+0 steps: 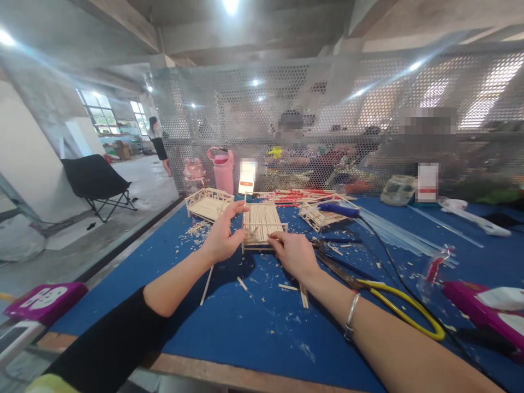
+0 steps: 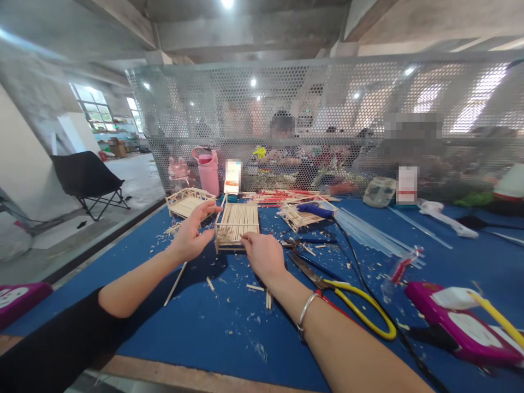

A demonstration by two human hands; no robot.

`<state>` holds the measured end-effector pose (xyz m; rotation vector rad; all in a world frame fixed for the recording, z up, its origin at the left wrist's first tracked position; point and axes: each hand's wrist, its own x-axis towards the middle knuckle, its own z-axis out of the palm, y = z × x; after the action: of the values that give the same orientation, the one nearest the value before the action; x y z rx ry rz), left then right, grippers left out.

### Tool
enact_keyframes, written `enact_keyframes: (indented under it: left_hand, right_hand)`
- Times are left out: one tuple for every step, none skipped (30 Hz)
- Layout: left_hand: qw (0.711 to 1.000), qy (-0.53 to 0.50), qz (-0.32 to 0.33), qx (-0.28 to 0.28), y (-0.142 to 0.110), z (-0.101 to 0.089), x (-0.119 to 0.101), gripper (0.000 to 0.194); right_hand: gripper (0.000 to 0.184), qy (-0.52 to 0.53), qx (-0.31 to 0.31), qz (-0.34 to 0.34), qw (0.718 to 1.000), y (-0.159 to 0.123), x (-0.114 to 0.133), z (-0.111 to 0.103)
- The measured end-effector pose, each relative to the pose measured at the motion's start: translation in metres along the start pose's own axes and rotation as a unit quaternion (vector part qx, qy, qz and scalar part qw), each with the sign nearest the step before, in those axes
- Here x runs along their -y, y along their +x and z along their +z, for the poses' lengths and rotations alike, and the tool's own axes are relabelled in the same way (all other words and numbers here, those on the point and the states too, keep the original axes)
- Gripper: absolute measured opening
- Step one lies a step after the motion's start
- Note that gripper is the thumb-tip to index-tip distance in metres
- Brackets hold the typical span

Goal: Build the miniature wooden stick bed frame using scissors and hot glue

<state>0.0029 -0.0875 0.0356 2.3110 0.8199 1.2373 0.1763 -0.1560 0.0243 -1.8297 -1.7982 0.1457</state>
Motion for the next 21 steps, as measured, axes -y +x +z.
enact_keyframes:
  left_hand:
    - [1.000, -0.009, 0.001, -0.007, 0.000, 0.000, 0.002, 0.062]
    - [1.000, -0.016, 0.003, -0.013, 0.001, 0.000, 0.004, 0.061]
    - [1.000, -0.024, 0.004, -0.017, 0.001, 0.001, 0.006, 0.060]
    - [0.999, -0.033, 0.001, -0.020, 0.001, 0.001, 0.007, 0.060]
    - [0.999, -0.043, -0.005, -0.022, 0.002, 0.002, 0.009, 0.059]
    - [0.998, -0.055, -0.016, -0.023, 0.002, 0.002, 0.011, 0.059]
    - [0.997, -0.066, -0.029, -0.026, 0.003, 0.003, 0.012, 0.058]
    - [0.996, -0.076, -0.042, -0.030, 0.003, 0.004, 0.013, 0.058]
    - [0.995, -0.083, -0.052, -0.036, 0.003, 0.005, 0.014, 0.058]
    - [0.994, -0.087, -0.059, -0.043, 0.004, 0.005, 0.015, 0.057]
    - [0.993, -0.087, -0.063, -0.048, 0.004, 0.006, 0.016, 0.057]
    - [0.993, -0.086, -0.064, -0.052, 0.004, 0.006, 0.017, 0.056]
    - [0.993, -0.082, -0.064, -0.054, 0.004, 0.007, 0.018, 0.056]
    - [0.994, -0.077, -0.062, -0.055, 0.004, 0.007, 0.019, 0.055]
    - [0.994, -0.069, -0.058, -0.057, 0.004, 0.008, 0.020, 0.054]
    - [0.995, -0.058, -0.053, -0.059, 0.003, 0.009, 0.021, 0.054]
    - [0.996, -0.045, -0.045, -0.064, 0.003, 0.009, 0.021, 0.054]
    - [0.997, -0.027, -0.032, -0.072, 0.002, 0.010, 0.021, 0.052]
    - [0.997, -0.003, -0.012, -0.082, 0.001, 0.010, 0.020, 0.051]
    - [0.995, 0.025, 0.018, -0.096, -0.001, 0.011, 0.019, 0.048]
    - [0.991, 0.057, 0.057, -0.110, -0.002, 0.011, 0.017, 0.045]
  right_hand:
    - [0.026, 0.000, -0.001, 0.000, 1.000, 0.000, 0.000, 0.000]
    - [0.026, 0.000, -0.002, -0.001, 1.000, 0.000, -0.001, 0.000]
    - [0.026, -0.001, -0.004, -0.002, 1.000, 0.000, -0.001, 0.001]
    - [0.026, -0.001, -0.006, -0.003, 1.000, 0.000, -0.002, 0.001]
    - [0.025, -0.001, -0.008, -0.004, 1.000, 0.000, -0.002, 0.002]
    - [0.025, -0.002, -0.009, -0.006, 1.000, 0.000, -0.002, 0.002]
    - [0.025, -0.003, -0.010, -0.007, 1.000, 0.000, -0.003, 0.002]
    - [0.025, -0.004, -0.011, -0.007, 1.000, 0.001, -0.003, 0.003]
    - [0.025, -0.005, -0.012, -0.007, 1.000, 0.001, -0.003, 0.003]
    - [0.025, -0.006, -0.014, -0.006, 1.000, 0.001, -0.003, 0.003]
    - [0.025, -0.006, -0.014, -0.006, 1.000, 0.001, -0.003, 0.003]
    - [0.024, -0.006, -0.015, -0.005, 1.000, 0.001, -0.003, 0.003]
    - [0.024, -0.006, -0.015, -0.006, 1.000, 0.000, -0.003, 0.003]
    - [0.024, -0.004, -0.014, -0.006, 1.000, 0.000, -0.003, 0.003]
    - [0.024, -0.003, -0.012, -0.007, 1.000, 0.000, -0.003, 0.003]
    - [0.024, -0.001, -0.012, -0.007, 1.000, 0.000, -0.003, 0.003]
    - [0.024, 0.001, -0.012, -0.008, 1.000, 0.000, -0.003, 0.003]
    - [0.024, 0.004, -0.012, -0.008, 1.000, 0.000, -0.003, 0.003]
    - [0.024, 0.007, -0.013, -0.008, 1.000, 0.000, -0.003, 0.004]
    - [0.024, 0.010, -0.013, -0.007, 1.000, 0.000, -0.003, 0.004]
    - [0.024, 0.015, -0.013, -0.006, 1.000, 0.001, -0.003, 0.004]
